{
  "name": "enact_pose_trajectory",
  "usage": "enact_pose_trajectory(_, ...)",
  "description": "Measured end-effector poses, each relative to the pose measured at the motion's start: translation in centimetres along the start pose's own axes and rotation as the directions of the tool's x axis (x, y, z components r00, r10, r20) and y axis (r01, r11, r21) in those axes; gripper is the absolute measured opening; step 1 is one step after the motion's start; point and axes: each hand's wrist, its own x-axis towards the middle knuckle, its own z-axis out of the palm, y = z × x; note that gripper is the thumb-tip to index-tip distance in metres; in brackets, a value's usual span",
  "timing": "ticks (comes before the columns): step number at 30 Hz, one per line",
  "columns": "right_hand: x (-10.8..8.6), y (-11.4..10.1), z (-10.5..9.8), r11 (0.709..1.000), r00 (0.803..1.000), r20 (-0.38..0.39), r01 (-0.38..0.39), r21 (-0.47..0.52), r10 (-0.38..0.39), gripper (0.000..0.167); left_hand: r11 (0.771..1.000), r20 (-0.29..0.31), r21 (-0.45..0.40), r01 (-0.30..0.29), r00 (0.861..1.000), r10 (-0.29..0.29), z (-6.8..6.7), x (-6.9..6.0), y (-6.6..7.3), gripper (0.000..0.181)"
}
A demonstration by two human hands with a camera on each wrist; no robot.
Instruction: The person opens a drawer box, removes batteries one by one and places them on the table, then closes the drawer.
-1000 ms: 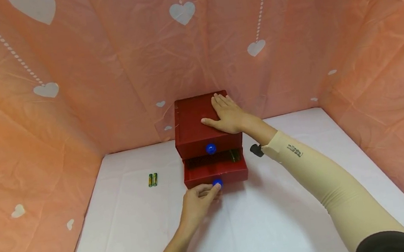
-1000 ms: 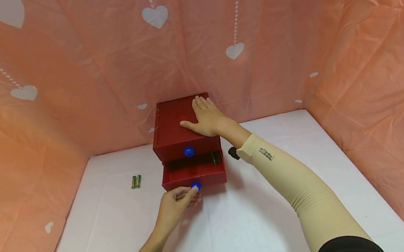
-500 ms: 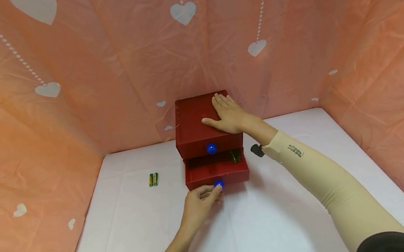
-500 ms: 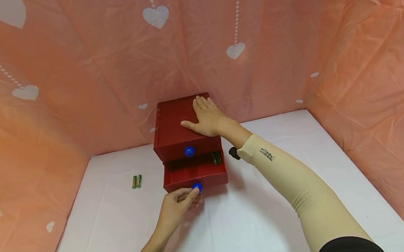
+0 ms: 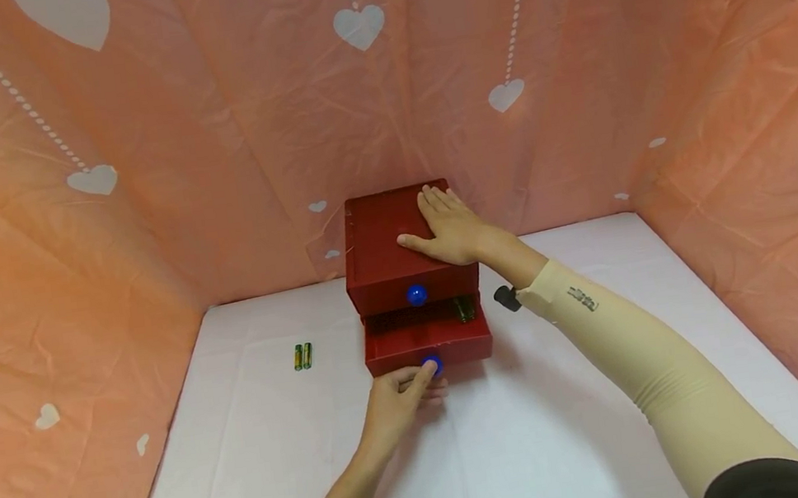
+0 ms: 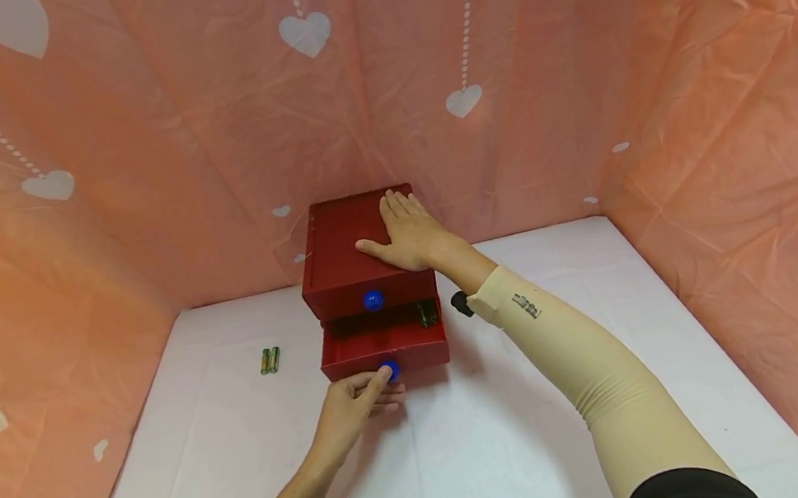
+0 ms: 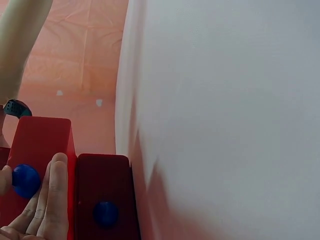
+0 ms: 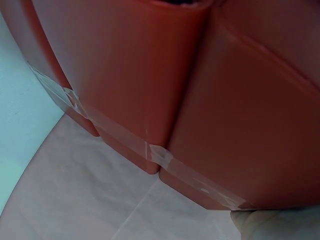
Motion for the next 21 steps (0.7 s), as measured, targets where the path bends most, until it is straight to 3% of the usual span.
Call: enact_pose_trajectory(21,-0.1,-0.1,-0.1,1.0,1.0,0.003,0.001,0.013,-0.001,0.099,1.0,0.021,-0.003,0.014,1.0,-0.014,0.1,-1.8,0.0,0.045)
